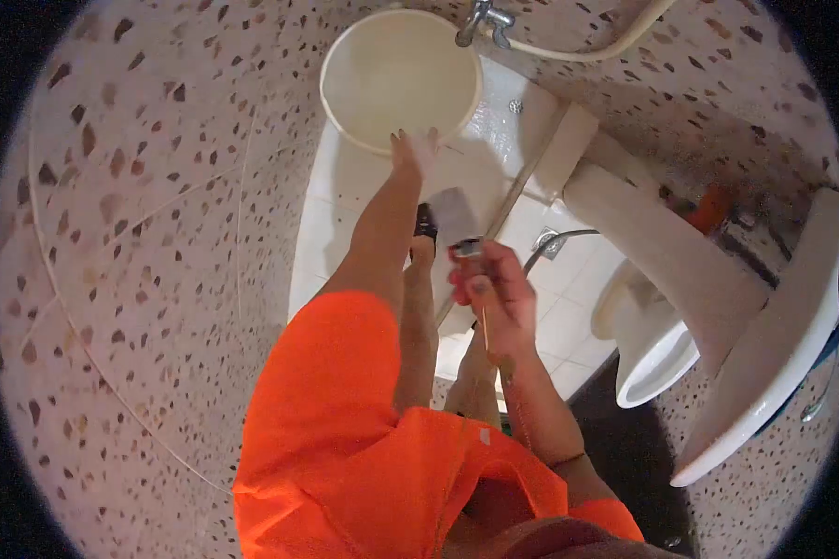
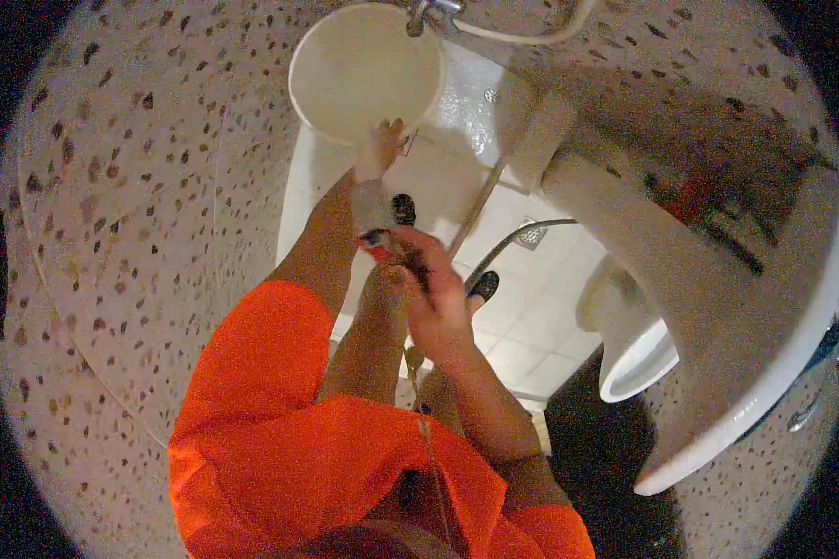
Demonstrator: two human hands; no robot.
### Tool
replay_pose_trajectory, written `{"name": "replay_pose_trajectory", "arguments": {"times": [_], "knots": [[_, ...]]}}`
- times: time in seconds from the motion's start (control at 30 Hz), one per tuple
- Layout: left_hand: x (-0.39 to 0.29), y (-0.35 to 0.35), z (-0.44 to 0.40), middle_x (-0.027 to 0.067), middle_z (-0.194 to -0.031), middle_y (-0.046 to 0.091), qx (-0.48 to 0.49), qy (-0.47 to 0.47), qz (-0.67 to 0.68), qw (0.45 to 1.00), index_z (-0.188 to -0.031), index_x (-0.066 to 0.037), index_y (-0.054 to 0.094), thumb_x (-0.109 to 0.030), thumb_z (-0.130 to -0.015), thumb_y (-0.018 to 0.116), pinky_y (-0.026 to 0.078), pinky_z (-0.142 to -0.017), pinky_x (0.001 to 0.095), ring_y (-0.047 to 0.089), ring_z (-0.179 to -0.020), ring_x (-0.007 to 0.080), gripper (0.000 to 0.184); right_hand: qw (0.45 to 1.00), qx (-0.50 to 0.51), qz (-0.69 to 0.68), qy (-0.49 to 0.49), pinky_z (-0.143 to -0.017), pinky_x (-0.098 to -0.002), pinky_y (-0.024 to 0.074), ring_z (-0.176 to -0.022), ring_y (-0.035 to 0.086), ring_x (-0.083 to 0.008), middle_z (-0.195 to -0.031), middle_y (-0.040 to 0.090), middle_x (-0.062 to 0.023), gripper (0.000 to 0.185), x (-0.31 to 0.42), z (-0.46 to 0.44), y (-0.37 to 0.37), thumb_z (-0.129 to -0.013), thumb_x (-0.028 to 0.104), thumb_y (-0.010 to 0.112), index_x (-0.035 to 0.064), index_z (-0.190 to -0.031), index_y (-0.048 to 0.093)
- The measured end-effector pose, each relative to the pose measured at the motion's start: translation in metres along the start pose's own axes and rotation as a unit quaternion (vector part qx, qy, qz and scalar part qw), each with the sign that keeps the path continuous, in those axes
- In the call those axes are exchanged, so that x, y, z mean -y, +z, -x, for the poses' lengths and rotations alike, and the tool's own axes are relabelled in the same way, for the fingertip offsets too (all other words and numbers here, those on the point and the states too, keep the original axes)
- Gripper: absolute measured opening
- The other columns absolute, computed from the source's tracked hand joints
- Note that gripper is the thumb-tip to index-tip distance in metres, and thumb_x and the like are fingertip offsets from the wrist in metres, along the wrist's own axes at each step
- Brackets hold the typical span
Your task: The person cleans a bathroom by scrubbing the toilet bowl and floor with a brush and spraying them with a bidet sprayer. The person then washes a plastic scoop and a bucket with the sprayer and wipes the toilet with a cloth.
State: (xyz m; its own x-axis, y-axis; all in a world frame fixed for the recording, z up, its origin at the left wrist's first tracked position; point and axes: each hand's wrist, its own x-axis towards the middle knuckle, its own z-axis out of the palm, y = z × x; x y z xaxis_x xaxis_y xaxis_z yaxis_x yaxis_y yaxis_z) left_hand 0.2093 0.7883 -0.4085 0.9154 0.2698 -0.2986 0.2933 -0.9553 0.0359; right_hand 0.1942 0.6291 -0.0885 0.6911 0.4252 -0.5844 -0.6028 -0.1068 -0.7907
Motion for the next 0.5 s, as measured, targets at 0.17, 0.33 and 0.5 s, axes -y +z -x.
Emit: {"name": "replay_pose_trajectory", "arguments": {"times": [0.17,0.33,0.5], "knots": [[0.025,0.005,-0.013,0.0095,-0.089,0.061,0.108,0.011,0.14,0.984,-0.098,-0.011,0.051,-0.021,-0.081,0.046,0.046,-0.068,0.0428,0.061,-0.076,0.0288,0.02,0.996,0.007,0.025,0.082,-0.06,-0.0223,0.0411,-0.072,0.049,-0.0093,-0.094,0.055,-0.0049,0.041,-0.012,-0.005,0.001,-0.084,0.029,0.053,0.0009,-0.111,0.045],[0.069,-0.111,-0.01,0.0131,-0.078,0.061,-0.035,-0.065,0.236,0.969,-0.095,-0.01,0.058,-0.03,-0.081,0.052,0.048,-0.06,0.0368,0.059,-0.066,0.028,0.025,0.994,-0.027,-0.079,0.064,-0.056,-0.0214,0.0391,-0.063,0.047,-0.0084,-0.086,0.056,-0.0063,0.036,0.001,-0.008,-0.003,-0.084,0.024,0.052,0.0013,-0.111,0.046],[0.106,-0.121,0.01,0.0117,-0.06,0.056,-0.045,-0.192,0.476,0.857,-0.082,-0.005,0.058,-0.035,-0.073,0.063,0.043,-0.055,0.0384,0.056,-0.06,0.027,0.032,0.995,0.032,-0.062,0.065,-0.055,-0.0223,0.0404,-0.064,0.049,-0.0093,-0.082,0.056,-0.0059,0.027,0.03,-0.015,0.026,-0.086,0.011,0.047,0.0027,-0.111,0.045]]}}
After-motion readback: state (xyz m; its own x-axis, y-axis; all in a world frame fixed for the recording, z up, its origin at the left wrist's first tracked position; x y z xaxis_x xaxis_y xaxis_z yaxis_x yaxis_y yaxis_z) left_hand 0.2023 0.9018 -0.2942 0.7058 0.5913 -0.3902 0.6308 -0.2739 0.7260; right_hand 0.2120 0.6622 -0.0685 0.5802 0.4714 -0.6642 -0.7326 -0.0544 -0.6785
